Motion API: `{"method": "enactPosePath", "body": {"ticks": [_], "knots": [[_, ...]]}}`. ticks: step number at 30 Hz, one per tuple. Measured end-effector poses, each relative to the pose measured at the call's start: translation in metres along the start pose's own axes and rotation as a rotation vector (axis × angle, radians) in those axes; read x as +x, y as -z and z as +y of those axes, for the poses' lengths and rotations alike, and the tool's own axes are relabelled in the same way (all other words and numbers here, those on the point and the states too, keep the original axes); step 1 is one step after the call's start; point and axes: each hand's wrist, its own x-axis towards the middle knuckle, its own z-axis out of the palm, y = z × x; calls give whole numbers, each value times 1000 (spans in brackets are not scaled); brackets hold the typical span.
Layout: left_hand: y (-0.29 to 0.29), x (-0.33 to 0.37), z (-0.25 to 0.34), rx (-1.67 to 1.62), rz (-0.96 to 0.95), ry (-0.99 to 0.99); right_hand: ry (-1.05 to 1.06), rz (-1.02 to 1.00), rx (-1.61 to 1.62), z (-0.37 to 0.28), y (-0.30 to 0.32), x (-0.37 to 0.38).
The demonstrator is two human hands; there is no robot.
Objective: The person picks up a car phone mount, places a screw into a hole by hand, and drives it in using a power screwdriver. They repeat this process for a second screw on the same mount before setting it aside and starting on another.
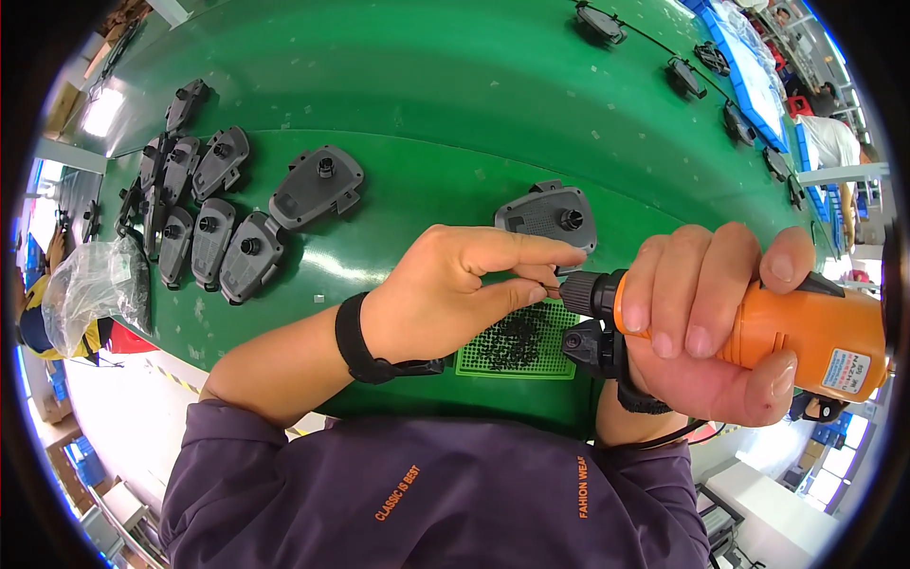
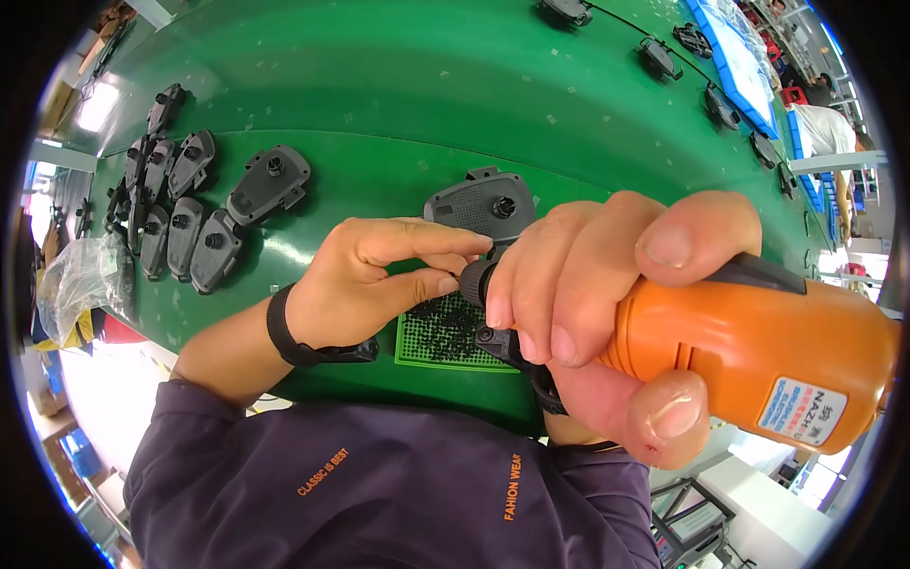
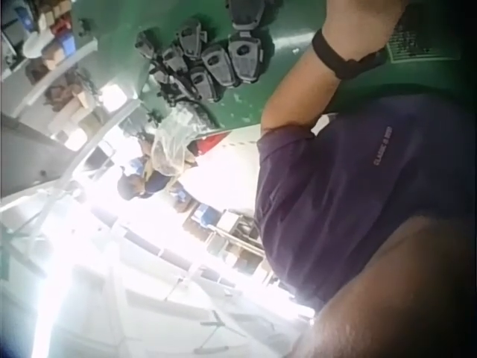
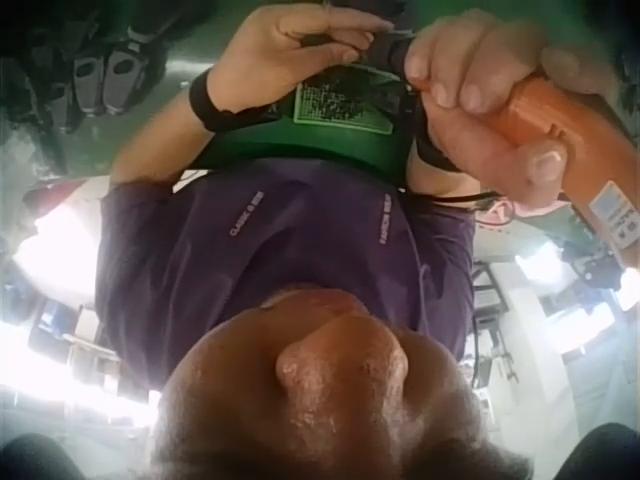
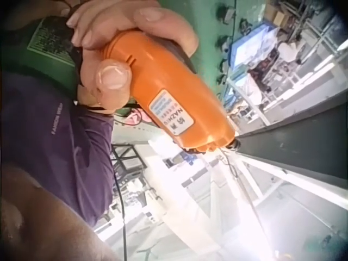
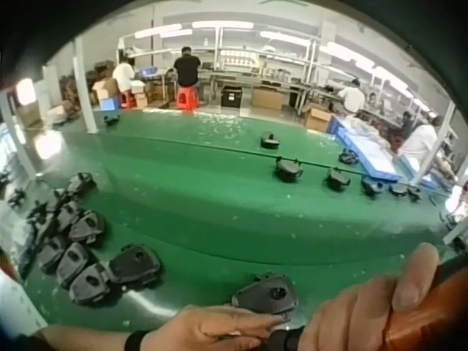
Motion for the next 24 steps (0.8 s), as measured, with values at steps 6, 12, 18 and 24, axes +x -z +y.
{"method": "enactPosePath", "body": {"ticks": [6,12,18,24], "knots": [[1,2,3,25,1,27,-18,-9,-10,-6,-1,0],[2,2,6,211,25,-70,-30,27,-9,-6,-4,-1],[-1,3,1,482,117,-353,-66,42,-74,-6,-13,-2],[3,1,-4,490,109,-318,6,23,-113,2,-8,-3]]}}
